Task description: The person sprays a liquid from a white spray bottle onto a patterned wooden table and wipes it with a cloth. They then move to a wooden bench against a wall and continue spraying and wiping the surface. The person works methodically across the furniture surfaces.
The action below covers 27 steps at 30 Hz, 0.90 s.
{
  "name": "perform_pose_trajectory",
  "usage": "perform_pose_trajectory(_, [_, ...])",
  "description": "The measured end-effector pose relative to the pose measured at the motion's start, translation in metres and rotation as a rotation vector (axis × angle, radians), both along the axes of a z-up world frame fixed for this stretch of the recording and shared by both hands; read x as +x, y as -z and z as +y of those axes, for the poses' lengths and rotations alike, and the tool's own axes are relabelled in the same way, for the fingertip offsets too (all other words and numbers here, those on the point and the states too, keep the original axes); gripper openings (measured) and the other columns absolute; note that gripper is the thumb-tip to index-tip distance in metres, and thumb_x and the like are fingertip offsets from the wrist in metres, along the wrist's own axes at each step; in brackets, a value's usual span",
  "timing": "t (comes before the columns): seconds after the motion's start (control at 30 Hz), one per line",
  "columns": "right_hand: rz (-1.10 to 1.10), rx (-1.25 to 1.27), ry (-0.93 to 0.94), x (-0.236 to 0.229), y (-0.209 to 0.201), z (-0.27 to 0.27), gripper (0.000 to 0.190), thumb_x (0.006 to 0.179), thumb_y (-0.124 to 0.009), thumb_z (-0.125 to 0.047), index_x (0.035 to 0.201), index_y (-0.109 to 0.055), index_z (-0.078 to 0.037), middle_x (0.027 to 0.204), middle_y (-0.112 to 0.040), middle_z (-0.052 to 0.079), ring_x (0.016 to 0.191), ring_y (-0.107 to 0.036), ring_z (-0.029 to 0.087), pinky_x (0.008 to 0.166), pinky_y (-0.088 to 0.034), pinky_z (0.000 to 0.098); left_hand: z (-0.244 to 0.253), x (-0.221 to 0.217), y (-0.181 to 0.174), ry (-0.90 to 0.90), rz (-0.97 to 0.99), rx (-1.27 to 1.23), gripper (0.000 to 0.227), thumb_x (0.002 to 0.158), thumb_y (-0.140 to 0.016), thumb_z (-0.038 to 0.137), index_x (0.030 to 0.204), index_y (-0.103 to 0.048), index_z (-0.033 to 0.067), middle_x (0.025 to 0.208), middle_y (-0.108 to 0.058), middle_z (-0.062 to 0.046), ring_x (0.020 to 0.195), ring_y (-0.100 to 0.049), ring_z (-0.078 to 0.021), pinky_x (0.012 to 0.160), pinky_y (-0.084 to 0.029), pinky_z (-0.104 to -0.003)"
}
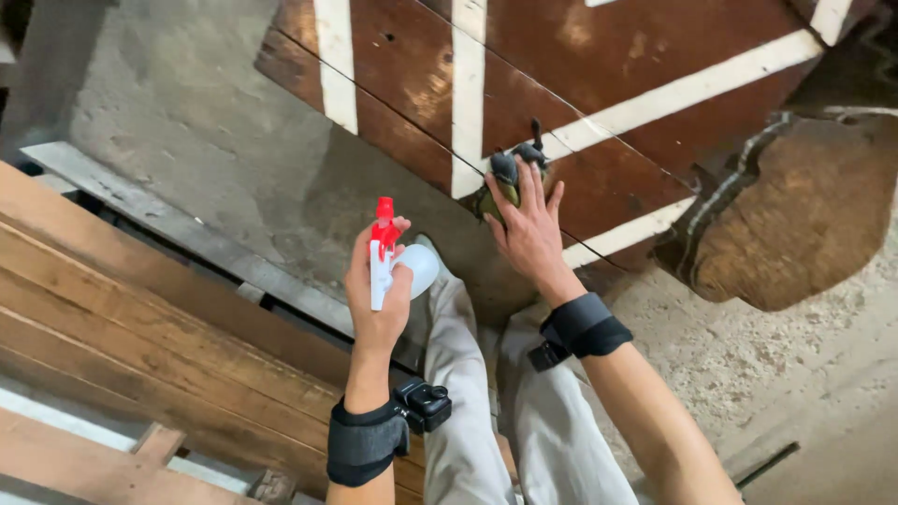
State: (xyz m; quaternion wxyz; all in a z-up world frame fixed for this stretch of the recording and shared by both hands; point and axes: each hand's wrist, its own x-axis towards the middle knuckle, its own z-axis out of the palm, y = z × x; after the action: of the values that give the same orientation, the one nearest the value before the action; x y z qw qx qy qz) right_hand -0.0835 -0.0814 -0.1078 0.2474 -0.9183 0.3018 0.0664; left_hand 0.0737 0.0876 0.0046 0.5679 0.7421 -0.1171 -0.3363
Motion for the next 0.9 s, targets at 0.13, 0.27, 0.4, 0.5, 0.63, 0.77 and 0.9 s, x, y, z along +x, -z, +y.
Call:
perform_pose_trajectory(0.13, [0.029, -0.055, 0.010, -0.115, -0.006, -0.017, 0.064, 0.097, -0.066, -0.035, 0.157, -0.046, -0.025, 0.165, -0.026, 0.023, 0.154, -0.025, 0.041, 0.116, -0.020, 0.0749, -0.025, -0.073, 0.004, 0.044, 0.000, -0.017, 0.050, 0.087, -0.049, -0.004, 0.136, -0.057, 0.0021, 0.132, -0.069, -0.010, 0.118, -0.066, -0.0201, 0.105, -0.052, -0.035])
perform_pose_trajectory(0.27, [0.112, -0.028, 0.028, -0.202, -0.010, -0.036, 0.064, 0.095, -0.065, -0.035, 0.155, -0.046, -0.025, 0.164, -0.025, 0.024, 0.152, -0.025, 0.043, 0.115, -0.020, 0.0740, -0.047, -0.129, 0.011, 0.098, 0.057, -0.091, 0.051, 0.085, -0.050, -0.005, 0.136, -0.057, 0.0019, 0.131, -0.067, -0.011, 0.121, -0.065, -0.0199, 0.102, -0.053, -0.034])
perform_pose_trajectory(0.4, [0.146, -0.008, 0.020, -0.229, -0.009, -0.044, 0.064, 0.094, -0.065, -0.035, 0.154, -0.046, -0.026, 0.164, -0.023, 0.026, 0.153, -0.023, 0.044, 0.117, -0.018, 0.0734, -0.059, -0.157, 0.009, 0.159, 0.084, -0.089, 0.052, 0.086, -0.050, -0.005, 0.138, -0.057, 0.0022, 0.130, -0.069, -0.011, 0.119, -0.067, -0.0201, 0.101, -0.054, -0.034])
perform_pose_trajectory(0.5, [0.102, -0.008, 0.053, -0.224, -0.006, -0.035, 0.063, 0.096, -0.063, -0.033, 0.155, -0.045, -0.020, 0.163, -0.022, 0.029, 0.152, -0.020, 0.050, 0.118, -0.018, 0.0724, -0.058, -0.150, 0.009, 0.166, 0.082, -0.115, 0.053, 0.087, -0.050, -0.005, 0.139, -0.056, 0.0019, 0.131, -0.068, -0.011, 0.121, -0.065, -0.0204, 0.103, -0.053, -0.034])
perform_pose_trajectory(0.63, [0.059, 0.057, 0.043, -0.188, 0.002, -0.019, 0.061, 0.097, -0.061, -0.030, 0.154, -0.045, -0.016, 0.163, -0.021, 0.032, 0.150, -0.018, 0.056, 0.119, -0.019, 0.0677, -0.048, -0.116, 0.019, 0.127, 0.112, -0.088, 0.053, 0.086, -0.049, -0.005, 0.138, -0.055, 0.0022, 0.131, -0.068, -0.011, 0.124, -0.065, -0.0199, 0.102, -0.054, -0.034])
perform_pose_trajectory(0.77, [0.005, -0.004, -0.059, -0.126, 0.012, -0.004, 0.062, 0.099, -0.062, -0.027, 0.156, -0.043, -0.012, 0.163, -0.021, 0.032, 0.150, -0.018, 0.057, 0.121, -0.020, 0.0655, -0.030, -0.067, 0.021, 0.116, 0.066, -0.063, 0.055, 0.086, -0.048, -0.005, 0.140, -0.055, 0.0020, 0.133, -0.067, -0.012, 0.124, -0.064, -0.0210, 0.105, -0.052, -0.035])
perform_pose_trajectory(0.9, [-0.068, -0.052, -0.073, -0.033, 0.024, 0.007, 0.064, 0.100, -0.064, -0.027, 0.158, -0.041, -0.013, 0.164, -0.021, 0.030, 0.152, -0.020, 0.054, 0.122, -0.021, 0.0657, -0.008, -0.006, 0.021, 0.100, 0.074, -0.062, 0.054, 0.087, -0.050, -0.005, 0.141, -0.054, 0.0019, 0.134, -0.066, -0.012, 0.125, -0.063, -0.0221, 0.107, -0.050, -0.037])
